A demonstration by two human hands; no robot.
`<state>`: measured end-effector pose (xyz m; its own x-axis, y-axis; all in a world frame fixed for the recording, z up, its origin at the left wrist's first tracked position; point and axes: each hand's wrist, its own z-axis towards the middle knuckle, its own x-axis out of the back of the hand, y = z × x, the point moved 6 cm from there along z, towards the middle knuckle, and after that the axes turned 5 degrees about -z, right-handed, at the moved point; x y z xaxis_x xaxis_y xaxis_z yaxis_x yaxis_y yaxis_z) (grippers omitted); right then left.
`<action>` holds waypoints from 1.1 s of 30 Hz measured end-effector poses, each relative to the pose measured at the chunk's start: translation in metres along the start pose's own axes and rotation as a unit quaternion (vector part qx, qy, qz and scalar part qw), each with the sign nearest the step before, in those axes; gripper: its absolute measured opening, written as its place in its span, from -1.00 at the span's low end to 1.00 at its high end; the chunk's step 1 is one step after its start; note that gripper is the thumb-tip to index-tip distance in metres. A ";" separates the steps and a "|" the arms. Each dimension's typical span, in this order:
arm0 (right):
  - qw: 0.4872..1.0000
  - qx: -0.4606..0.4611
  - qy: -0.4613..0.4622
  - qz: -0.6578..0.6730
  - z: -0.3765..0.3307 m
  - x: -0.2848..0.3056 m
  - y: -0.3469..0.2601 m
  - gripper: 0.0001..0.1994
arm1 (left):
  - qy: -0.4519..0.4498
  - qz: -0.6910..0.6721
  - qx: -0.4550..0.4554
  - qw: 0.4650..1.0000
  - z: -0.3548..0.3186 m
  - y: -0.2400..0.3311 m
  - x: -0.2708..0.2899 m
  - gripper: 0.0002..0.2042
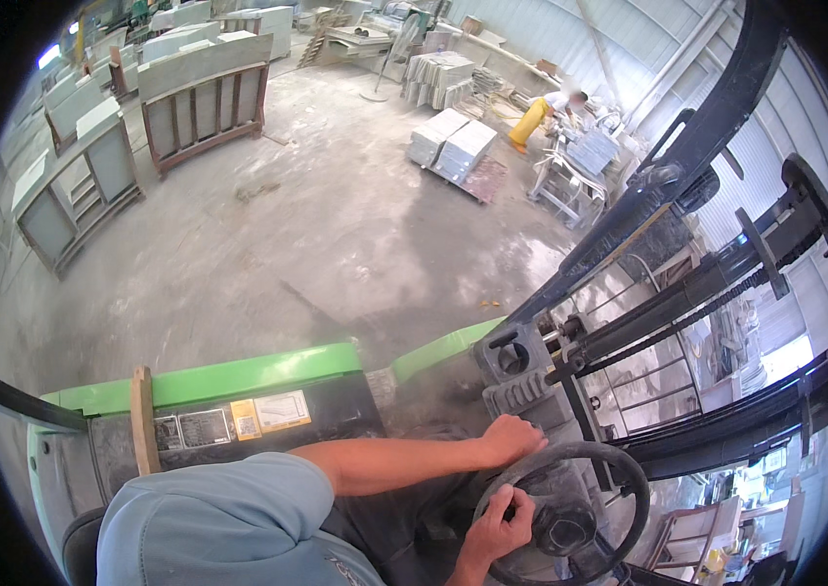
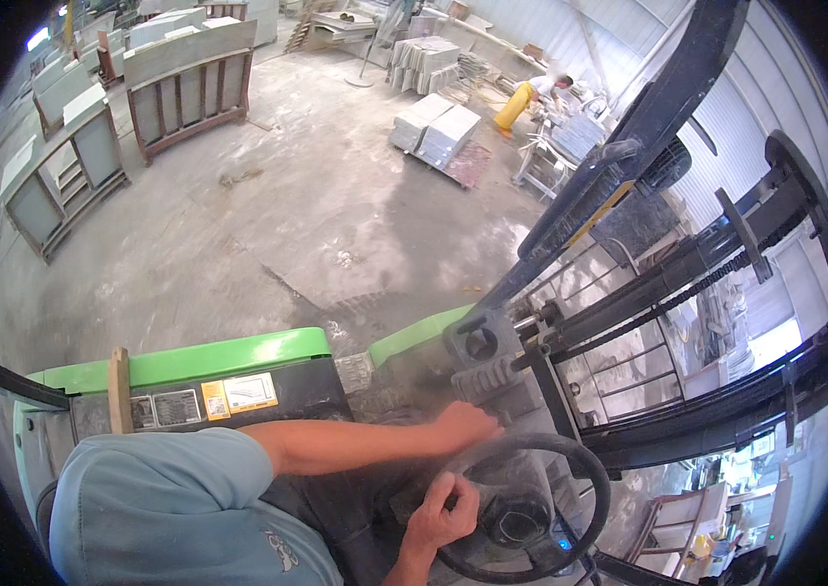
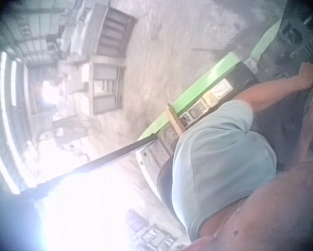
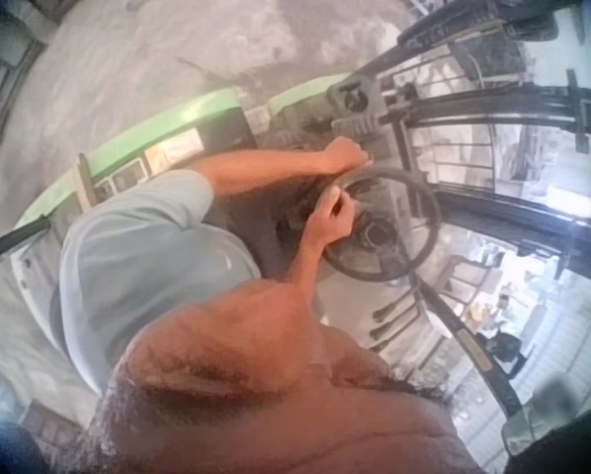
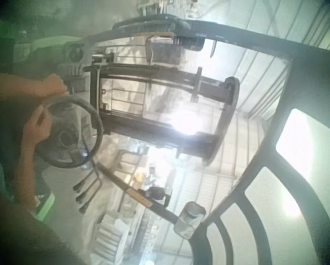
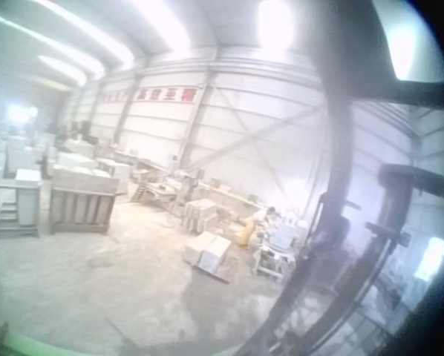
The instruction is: The person operates a forklift, steering and maneuvering through a warehouse filled with stacked materials. The operator navigates around pallets and other equipment, adjusting the steering wheel and levers to control the vehicle's movement.
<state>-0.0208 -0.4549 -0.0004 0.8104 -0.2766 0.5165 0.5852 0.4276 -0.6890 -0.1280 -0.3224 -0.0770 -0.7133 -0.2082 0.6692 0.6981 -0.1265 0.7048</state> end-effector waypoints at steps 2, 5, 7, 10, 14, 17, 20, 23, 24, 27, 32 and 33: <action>1.000 0.015 -0.009 -0.008 -0.010 -0.001 -0.002 -0.88 | 0.005 -0.003 -0.004 1.000 -0.009 -0.001 0.002 -0.58; 1.000 0.001 -0.018 -0.009 -0.022 0.001 -0.003 -0.89 | 0.009 -0.007 -0.003 1.000 -0.022 0.000 0.006 -0.57; 1.000 -0.004 -0.019 -0.008 -0.031 0.004 -0.006 -0.89 | 0.030 -0.023 -0.015 0.999 -0.032 0.002 0.009 -0.57; 1.000 -0.004 -0.009 -0.010 -0.050 0.011 -0.011 -0.88 | 0.010 -0.007 0.004 1.000 -0.052 0.000 0.004 -0.57; 0.999 -0.033 -0.004 0.002 -0.077 0.017 -0.017 -0.90 | 0.025 0.003 -0.001 1.000 -0.079 0.001 -0.001 -0.57; 0.996 -0.080 -0.023 0.015 -0.100 0.022 -0.033 -0.81 | 0.048 0.003 -0.010 0.999 -0.106 0.001 0.000 -0.58; 0.996 -0.084 -0.033 -0.007 -0.127 0.030 -0.060 -0.73 | 0.081 -0.007 -0.023 0.996 -0.138 0.002 0.006 -0.58; 0.997 -0.073 -0.023 -0.014 -0.153 0.037 -0.081 -0.71 | 0.059 -0.016 0.008 0.998 -0.168 0.002 0.011 -0.58; 0.997 -0.070 -0.019 -0.011 -0.161 0.040 -0.087 -0.71 | 0.067 -0.024 0.003 0.998 -0.177 0.005 0.015 -0.58; 0.993 -0.094 -0.043 -0.048 -0.187 0.050 -0.104 -0.70 | 0.070 -0.026 0.008 0.997 -0.208 0.008 0.024 -0.59; 0.996 -0.059 -0.032 -0.065 -0.238 0.068 -0.143 -0.72 | 0.078 -0.029 0.002 0.997 -0.270 0.018 0.052 -0.58; 0.997 -0.058 -0.030 -0.052 -0.245 0.073 -0.148 -0.72 | 0.067 -0.024 0.013 0.997 -0.279 0.022 0.056 -0.59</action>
<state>-0.0406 -0.7491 0.0144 0.7434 -0.2608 0.6159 0.6689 0.2966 -0.6817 -0.1354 -0.6074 -0.0894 -0.7300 -0.3304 0.5983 0.6603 -0.1148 0.7422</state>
